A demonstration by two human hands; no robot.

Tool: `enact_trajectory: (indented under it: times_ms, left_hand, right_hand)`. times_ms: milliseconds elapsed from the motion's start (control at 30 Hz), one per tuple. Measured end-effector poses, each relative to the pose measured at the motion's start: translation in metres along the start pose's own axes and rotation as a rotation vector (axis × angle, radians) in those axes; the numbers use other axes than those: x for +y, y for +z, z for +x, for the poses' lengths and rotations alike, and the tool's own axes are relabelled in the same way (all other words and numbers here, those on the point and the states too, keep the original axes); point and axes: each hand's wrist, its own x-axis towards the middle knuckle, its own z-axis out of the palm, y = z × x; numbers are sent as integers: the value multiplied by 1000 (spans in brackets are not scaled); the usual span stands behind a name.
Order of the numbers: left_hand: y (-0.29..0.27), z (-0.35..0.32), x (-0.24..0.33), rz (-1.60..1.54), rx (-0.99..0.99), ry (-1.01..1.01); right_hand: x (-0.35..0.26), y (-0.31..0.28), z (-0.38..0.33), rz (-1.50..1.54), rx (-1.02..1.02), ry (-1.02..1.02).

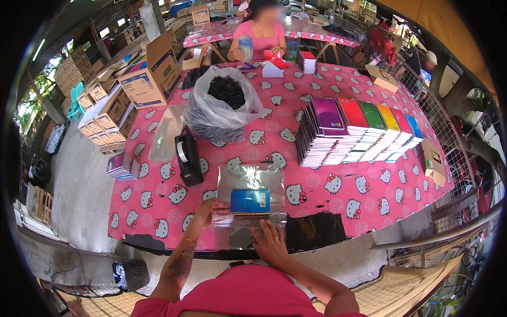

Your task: The person packages notebooks by placing individual notebooks into plastic sleeves and sealing them with tape.

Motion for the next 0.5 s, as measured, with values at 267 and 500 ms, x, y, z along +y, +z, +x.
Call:
enact_trajectory:
  times_ms: [267, 500]
  left_hand:
    - [-11, 4, -1, 35, -29, 76]
    - [-9, 9, 3, 132, -10, 13]
  right_hand:
    - [-12, -14, 62, 92, -2, -28]
    - [-13, 10, 14, 42, -160, -174]
